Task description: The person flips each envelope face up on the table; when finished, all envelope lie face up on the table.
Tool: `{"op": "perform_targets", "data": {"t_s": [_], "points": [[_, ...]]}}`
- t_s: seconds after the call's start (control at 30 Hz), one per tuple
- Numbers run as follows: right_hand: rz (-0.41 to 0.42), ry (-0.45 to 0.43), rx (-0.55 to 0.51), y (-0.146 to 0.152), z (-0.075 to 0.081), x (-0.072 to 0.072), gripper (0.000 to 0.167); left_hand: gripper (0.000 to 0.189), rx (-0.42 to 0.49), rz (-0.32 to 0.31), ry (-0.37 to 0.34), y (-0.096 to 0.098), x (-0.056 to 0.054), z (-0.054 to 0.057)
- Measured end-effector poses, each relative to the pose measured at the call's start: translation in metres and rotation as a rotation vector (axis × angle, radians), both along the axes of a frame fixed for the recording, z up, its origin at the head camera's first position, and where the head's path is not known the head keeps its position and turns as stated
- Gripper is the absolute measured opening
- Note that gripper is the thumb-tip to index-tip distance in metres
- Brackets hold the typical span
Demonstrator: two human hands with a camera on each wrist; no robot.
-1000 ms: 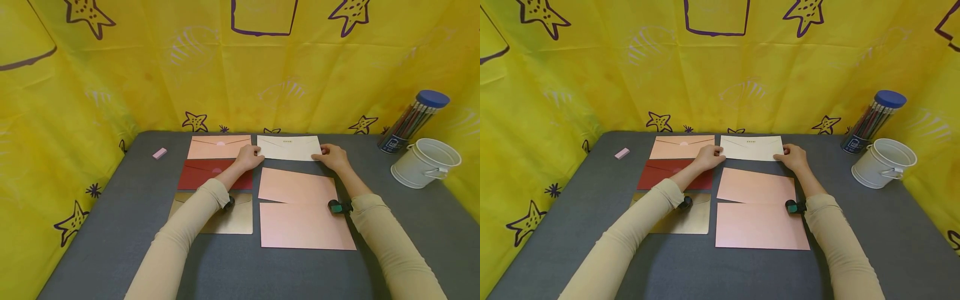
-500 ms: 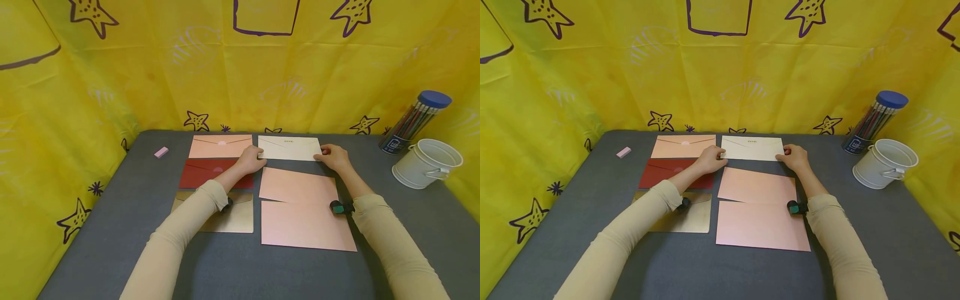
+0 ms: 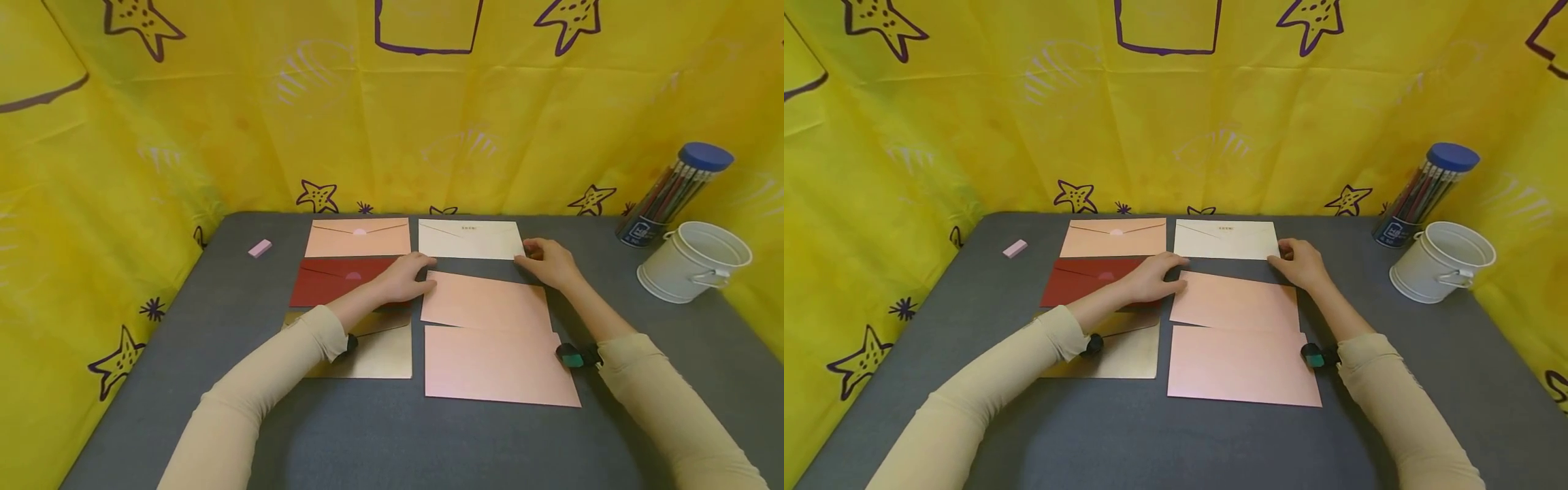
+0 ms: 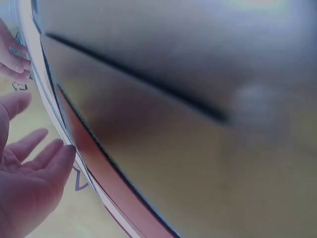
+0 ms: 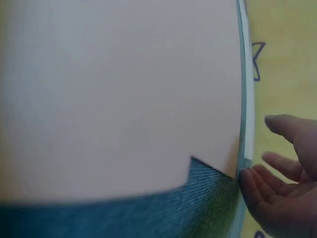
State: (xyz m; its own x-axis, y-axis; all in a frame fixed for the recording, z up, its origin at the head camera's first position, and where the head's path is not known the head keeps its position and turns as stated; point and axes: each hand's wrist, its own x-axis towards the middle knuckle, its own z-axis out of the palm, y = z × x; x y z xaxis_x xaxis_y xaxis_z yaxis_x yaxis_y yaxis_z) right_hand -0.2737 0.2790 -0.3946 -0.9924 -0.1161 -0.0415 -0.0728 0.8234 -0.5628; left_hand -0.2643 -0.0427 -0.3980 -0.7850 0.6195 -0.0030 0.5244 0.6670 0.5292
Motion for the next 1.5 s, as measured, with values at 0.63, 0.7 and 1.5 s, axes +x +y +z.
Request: {"op": "perform_targets", "data": {"t_s": [0.63, 0.7, 1.5], "points": [[0.449, 0.012, 0.064, -0.014, -0.005, 0.067, 0.063, 0.082, -0.203, -0.252, -0.071, -0.017, 0.032, 0.001], [0.474, -0.008, 0.073, -0.012, -0.006, 0.071, 0.066, 0.081, -0.218, -0.256, -0.065, -0.017, 0.034, 0.001], [0.478, -0.08, 0.098, 0.004, -0.006, 0.086, 0.096, 0.077, -0.286, -0.265, -0.016, -0.017, 0.034, -0.002]]}}
